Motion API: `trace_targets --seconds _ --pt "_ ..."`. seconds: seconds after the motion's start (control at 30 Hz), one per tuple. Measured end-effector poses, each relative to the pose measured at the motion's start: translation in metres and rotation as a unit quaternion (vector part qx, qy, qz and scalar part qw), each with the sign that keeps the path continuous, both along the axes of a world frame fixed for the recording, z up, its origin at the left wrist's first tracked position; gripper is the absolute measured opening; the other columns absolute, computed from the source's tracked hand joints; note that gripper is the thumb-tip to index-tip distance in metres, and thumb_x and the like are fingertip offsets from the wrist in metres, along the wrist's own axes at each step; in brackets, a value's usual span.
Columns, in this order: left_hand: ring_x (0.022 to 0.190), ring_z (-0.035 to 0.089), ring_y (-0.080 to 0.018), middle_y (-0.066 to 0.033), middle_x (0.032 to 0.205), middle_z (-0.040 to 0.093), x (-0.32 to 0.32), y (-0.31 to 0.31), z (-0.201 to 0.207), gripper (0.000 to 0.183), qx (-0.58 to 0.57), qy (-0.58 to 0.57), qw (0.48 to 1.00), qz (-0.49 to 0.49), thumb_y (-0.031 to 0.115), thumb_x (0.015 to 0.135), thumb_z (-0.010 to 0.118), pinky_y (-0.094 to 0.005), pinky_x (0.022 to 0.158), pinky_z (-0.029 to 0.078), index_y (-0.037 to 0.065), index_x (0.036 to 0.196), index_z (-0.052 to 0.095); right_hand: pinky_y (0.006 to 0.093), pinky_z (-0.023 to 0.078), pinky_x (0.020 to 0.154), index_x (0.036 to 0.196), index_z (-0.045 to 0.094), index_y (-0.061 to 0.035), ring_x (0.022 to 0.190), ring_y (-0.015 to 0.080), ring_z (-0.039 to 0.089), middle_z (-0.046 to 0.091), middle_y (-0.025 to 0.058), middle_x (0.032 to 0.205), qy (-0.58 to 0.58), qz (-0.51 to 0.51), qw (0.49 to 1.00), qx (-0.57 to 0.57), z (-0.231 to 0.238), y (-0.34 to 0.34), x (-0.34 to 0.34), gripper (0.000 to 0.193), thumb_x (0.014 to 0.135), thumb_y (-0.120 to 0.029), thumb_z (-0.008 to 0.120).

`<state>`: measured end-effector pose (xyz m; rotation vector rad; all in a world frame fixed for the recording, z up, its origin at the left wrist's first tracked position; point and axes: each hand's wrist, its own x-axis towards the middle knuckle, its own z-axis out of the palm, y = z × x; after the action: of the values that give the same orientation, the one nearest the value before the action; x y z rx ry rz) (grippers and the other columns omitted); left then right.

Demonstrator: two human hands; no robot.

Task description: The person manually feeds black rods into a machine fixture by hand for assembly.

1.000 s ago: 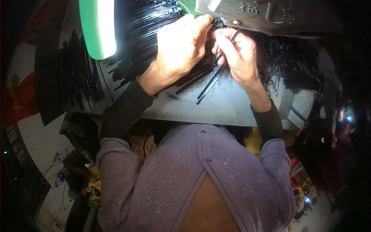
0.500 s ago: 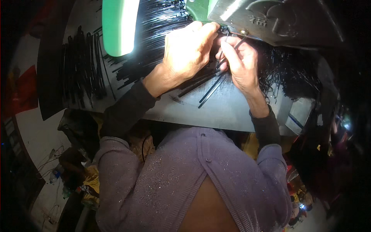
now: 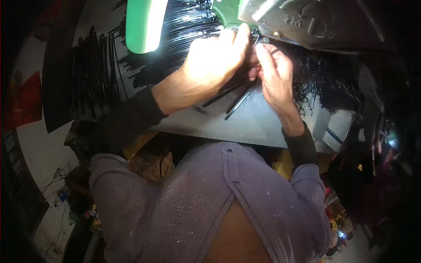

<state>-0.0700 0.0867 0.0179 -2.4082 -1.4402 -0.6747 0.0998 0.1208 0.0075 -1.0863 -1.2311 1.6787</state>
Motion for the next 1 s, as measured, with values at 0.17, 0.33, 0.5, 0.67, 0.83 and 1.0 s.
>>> trace_targets --seconds 0.17,0.33,0.5,0.67,0.83,1.0 --pt "0.043 0.041 -0.0077 -0.0039 0.062 0.054 -0.022 -0.031 0.018 0.012 -0.574 -0.631 0.521 0.017 0.013 0.093 0.05 -0.0197 0.041 0.032 0.005 0.101 0.053 0.0346 0.055 0.066 0.093 0.05 0.0032 0.075 0.0229 0.064 0.058 0.015 0.091 0.121 0.029 0.992 0.017 0.005 -0.02 0.001 0.032 0.1 -0.024 0.036" --pt "0.043 0.036 -0.0051 -0.0017 0.063 0.055 -0.04 -0.033 0.02 0.016 -0.616 -0.687 0.385 -0.028 0.019 0.092 0.054 -0.0204 0.04 0.025 0.004 0.088 0.055 0.0339 0.057 0.068 0.107 0.048 0.0063 0.078 0.0246 0.066 0.058 0.0163 0.092 0.156 0.04 0.987 -0.009 0.002 -0.019 -0.007 0.032 0.099 -0.023 0.039" --pt "0.047 0.041 -0.0064 -0.0038 0.068 0.058 -0.045 -0.039 0.02 0.017 -0.608 -0.691 0.391 -0.02 0.019 0.093 0.053 -0.0202 0.043 0.032 0.003 0.091 0.056 0.0354 0.056 0.069 0.109 0.047 0.006 0.078 0.0272 0.066 0.059 0.0182 0.092 0.176 0.035 0.98 -0.082 0.002 -0.017 -0.012 0.03 0.097 -0.022 0.043" --pt "0.047 0.047 -0.0057 -0.0052 0.069 0.062 -0.055 -0.042 0.015 0.017 -0.592 -0.676 0.44 0.006 0.016 0.093 0.05 -0.0189 0.044 0.037 0.0 0.093 0.058 0.0394 0.056 0.072 0.107 0.046 0.0051 0.082 0.0303 0.065 0.059 0.0196 0.09 0.22 0.049 0.966 -0.129 -0.007 -0.008 -0.018 0.028 0.098 -0.021 0.041" --pt "0.042 0.044 -0.0039 -0.0029 0.064 0.06 -0.056 -0.037 0.03 0.015 -0.564 -0.591 0.576 0.015 0.016 0.092 0.054 -0.0158 0.039 0.034 0.003 0.086 0.057 0.0436 0.056 0.074 0.101 0.046 0.0038 0.082 0.0321 0.065 0.059 0.0212 0.09 0.253 0.075 0.954 -0.144 -0.001 -0.001 -0.023 0.029 0.099 -0.024 0.038" --pt "0.046 0.049 -0.0049 -0.0038 0.066 0.06 -0.06 -0.035 0.036 0.015 -0.543 -0.503 0.672 0.045 0.014 0.093 0.051 -0.0173 0.043 0.039 0.003 0.088 0.058 0.047 0.055 0.077 0.102 0.048 0.0027 0.084 0.0331 0.064 0.061 0.0211 0.09 0.266 0.068 0.95 -0.147 0.0 -0.009 -0.021 0.03 0.099 -0.025 0.037"
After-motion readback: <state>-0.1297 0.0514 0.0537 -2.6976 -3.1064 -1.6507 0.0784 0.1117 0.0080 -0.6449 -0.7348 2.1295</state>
